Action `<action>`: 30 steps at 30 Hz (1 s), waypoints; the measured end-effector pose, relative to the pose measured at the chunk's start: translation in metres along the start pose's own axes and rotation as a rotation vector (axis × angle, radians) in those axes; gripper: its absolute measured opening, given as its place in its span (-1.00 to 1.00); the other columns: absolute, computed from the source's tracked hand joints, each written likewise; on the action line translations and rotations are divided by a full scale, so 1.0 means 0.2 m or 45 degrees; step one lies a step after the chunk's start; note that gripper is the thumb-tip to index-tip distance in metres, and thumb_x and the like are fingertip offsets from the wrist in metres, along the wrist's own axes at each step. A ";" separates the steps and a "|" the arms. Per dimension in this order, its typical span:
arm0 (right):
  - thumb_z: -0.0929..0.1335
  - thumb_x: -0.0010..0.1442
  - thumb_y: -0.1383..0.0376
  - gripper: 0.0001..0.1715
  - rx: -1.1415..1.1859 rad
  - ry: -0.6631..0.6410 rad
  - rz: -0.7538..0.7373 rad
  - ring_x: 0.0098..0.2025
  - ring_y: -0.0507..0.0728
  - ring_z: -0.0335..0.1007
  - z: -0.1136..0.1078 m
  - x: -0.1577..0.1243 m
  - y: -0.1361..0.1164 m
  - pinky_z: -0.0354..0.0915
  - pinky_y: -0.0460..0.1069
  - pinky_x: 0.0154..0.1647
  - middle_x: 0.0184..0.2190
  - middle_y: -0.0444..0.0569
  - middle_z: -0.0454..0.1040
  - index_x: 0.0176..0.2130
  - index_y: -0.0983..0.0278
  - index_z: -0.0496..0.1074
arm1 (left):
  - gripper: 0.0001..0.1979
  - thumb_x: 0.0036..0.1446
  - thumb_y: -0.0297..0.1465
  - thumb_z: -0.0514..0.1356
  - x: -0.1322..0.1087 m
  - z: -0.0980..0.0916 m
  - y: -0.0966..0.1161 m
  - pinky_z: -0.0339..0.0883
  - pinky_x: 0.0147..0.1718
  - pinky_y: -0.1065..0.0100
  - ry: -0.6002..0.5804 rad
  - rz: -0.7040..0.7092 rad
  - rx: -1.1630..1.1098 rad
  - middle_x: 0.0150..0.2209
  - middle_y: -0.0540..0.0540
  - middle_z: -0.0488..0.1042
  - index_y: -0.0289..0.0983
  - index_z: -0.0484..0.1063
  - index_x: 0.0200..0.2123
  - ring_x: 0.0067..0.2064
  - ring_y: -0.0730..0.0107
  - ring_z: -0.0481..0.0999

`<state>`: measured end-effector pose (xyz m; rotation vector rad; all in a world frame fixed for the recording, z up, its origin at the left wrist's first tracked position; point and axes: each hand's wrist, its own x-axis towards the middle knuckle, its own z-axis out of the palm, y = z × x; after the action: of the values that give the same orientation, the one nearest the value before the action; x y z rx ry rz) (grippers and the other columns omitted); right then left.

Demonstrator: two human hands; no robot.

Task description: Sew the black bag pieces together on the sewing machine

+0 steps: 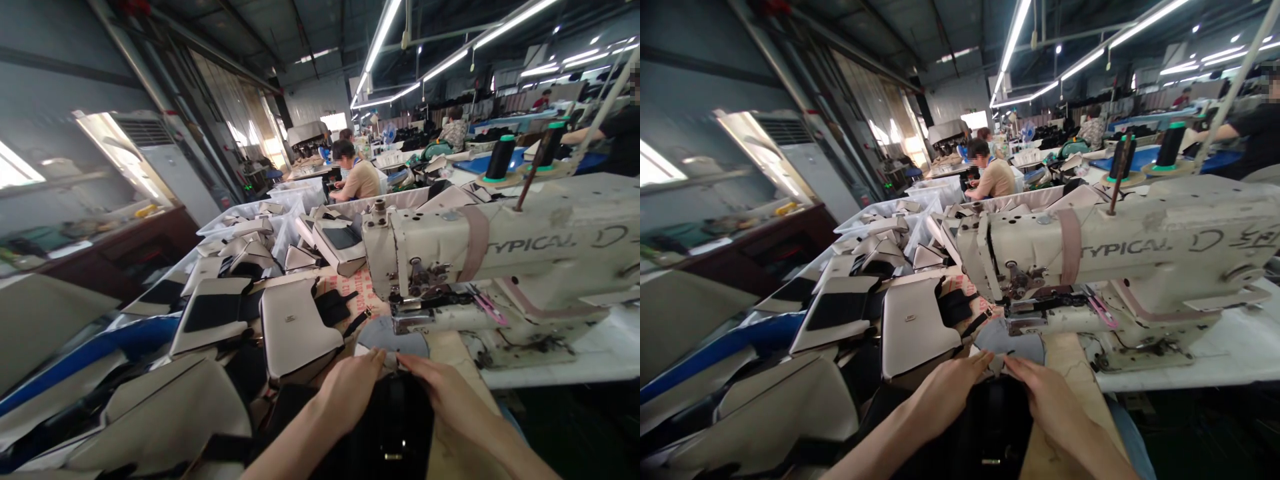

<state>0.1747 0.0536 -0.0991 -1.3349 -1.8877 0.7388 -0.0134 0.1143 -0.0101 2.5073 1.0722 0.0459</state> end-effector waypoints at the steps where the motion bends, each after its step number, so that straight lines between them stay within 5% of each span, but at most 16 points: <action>1: 0.11 0.05 0.57 -0.35 -0.003 0.024 0.006 0.09 0.10 0.21 0.01 0.01 0.01 0.16 0.08 0.12 0.08 -0.02 0.26 0.09 0.22 0.25 | -0.43 -0.06 -0.66 -0.04 0.00 0.00 -0.01 0.25 0.01 0.25 -0.009 -0.021 0.009 0.06 -0.12 0.34 -0.26 0.28 0.06 0.02 0.25 0.38; 8: 0.16 0.22 0.39 -0.59 0.024 0.088 -0.056 0.13 0.11 0.12 0.02 0.07 0.01 0.14 0.09 0.15 0.12 -0.06 0.18 0.03 0.14 0.30 | -0.42 0.01 -0.66 -0.11 -0.08 0.06 -0.10 0.22 0.06 0.36 0.104 0.024 -0.101 0.08 -0.02 0.32 -0.19 0.23 0.09 0.07 0.41 0.33; 15: 0.19 0.25 0.27 -0.68 0.013 0.012 -0.190 -0.03 0.06 0.29 -0.04 0.10 -0.03 0.23 -0.02 0.05 -0.09 -0.05 0.40 -0.01 0.20 0.34 | -0.38 -0.04 -0.69 -0.12 -0.08 0.13 -0.10 0.21 0.06 0.41 0.131 0.113 -0.199 0.10 -0.10 0.29 -0.28 0.19 0.12 0.08 0.41 0.32; 19: 0.17 0.27 0.24 -0.69 0.034 -0.152 -0.238 -0.11 0.05 0.33 -0.09 0.11 -0.03 0.27 -0.06 -0.06 -0.16 -0.06 0.44 -0.07 0.21 0.38 | -0.60 0.12 -0.56 -0.05 -0.09 0.04 -0.06 0.24 0.01 0.45 0.084 0.131 -0.469 -0.05 0.00 0.44 -0.13 0.38 -0.04 -0.03 0.44 0.41; 22: 0.15 0.28 0.21 -0.68 0.022 -0.207 -0.222 -0.17 0.05 0.35 -0.10 0.13 -0.02 0.27 -0.06 -0.13 -0.22 -0.07 0.45 -0.11 0.21 0.39 | -0.76 0.06 -0.38 0.16 -0.08 0.00 -0.02 0.29 -0.12 0.44 0.079 0.100 -0.572 -0.19 -0.03 0.48 -0.14 0.45 -0.16 -0.15 0.39 0.43; 27: 0.13 0.28 0.16 -0.60 -0.178 -0.196 -0.280 -0.33 0.06 0.32 -0.06 0.13 0.00 0.25 -0.07 -0.31 -0.40 -0.05 0.41 -0.30 0.25 0.44 | -0.77 0.12 -0.29 0.07 0.03 0.07 0.02 0.17 -0.42 0.48 0.291 -0.186 -0.615 -0.47 -0.01 0.38 -0.27 0.41 -0.48 -0.40 0.45 0.33; 30: 0.10 0.29 0.16 -0.57 -0.272 -0.235 -0.301 -0.34 0.06 0.30 -0.07 0.14 -0.01 0.22 -0.07 -0.33 -0.42 -0.06 0.38 -0.34 0.27 0.43 | -0.82 0.09 -0.32 0.09 0.09 0.10 0.00 0.07 -0.49 0.50 0.247 -0.250 -0.793 -0.56 0.07 0.25 -0.29 0.36 -0.46 -0.48 0.52 0.21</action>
<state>0.1779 0.0803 -0.0838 -1.1727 -2.2784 0.5682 0.0027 0.1189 -0.0312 1.8595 1.1547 0.4952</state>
